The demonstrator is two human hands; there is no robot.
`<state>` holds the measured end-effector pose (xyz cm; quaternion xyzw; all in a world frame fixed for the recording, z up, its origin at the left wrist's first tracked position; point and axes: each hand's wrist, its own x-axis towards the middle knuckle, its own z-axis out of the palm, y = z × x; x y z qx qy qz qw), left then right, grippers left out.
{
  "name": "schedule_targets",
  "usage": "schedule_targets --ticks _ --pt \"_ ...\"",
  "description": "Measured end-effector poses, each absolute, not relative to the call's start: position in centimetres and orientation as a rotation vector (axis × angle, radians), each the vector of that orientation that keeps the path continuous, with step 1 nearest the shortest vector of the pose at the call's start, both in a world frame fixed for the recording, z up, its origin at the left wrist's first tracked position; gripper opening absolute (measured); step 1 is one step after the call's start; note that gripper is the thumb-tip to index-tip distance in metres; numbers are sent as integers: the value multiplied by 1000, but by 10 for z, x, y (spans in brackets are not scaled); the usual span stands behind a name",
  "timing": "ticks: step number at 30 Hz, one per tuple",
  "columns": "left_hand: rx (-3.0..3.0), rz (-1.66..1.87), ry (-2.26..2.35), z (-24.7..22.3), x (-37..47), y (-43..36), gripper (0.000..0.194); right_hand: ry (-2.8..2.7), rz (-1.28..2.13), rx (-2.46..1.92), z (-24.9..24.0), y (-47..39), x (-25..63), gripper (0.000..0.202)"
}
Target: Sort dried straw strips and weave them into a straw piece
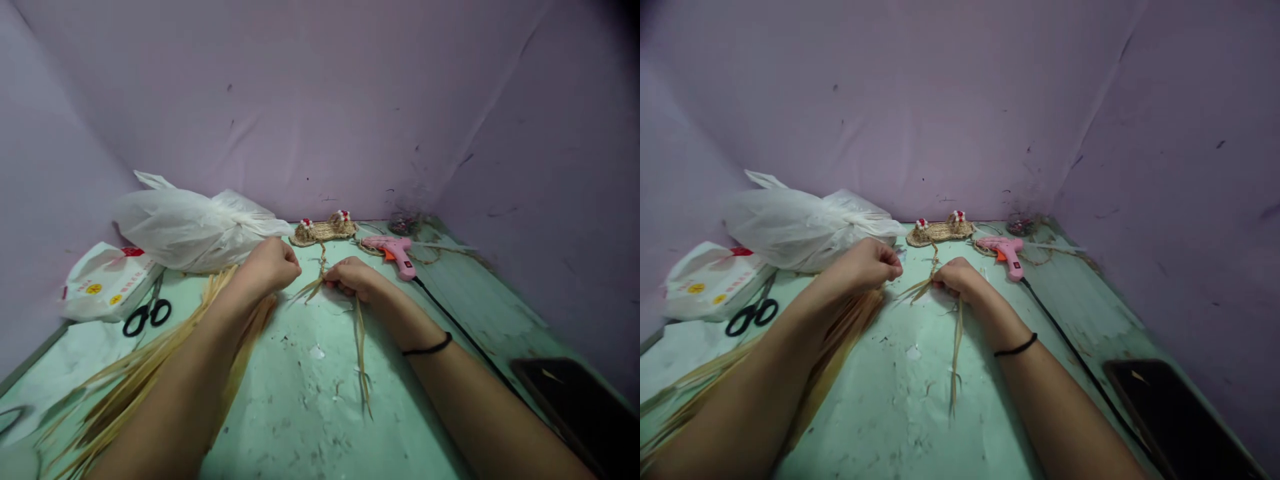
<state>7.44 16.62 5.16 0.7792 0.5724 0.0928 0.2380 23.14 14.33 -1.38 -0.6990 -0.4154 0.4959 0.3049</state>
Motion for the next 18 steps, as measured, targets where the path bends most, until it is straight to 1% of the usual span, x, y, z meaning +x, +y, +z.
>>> schedule_targets --ticks 4,6,8,12,18 --pt "2338 -84 1739 63 58 145 7 -1100 1353 -1833 -15 144 234 20" --pt "2360 -263 1809 60 51 136 8 -1097 1364 -1834 -14 144 234 20" --pt "2344 -367 1883 52 46 129 12 -1094 1369 -1835 -13 144 234 21" --pt "2297 -380 2058 37 40 121 21 -1090 1365 -1835 -13 144 234 21" --pt "2357 -300 1959 39 47 123 18 -1092 1367 -1835 -16 146 235 22"
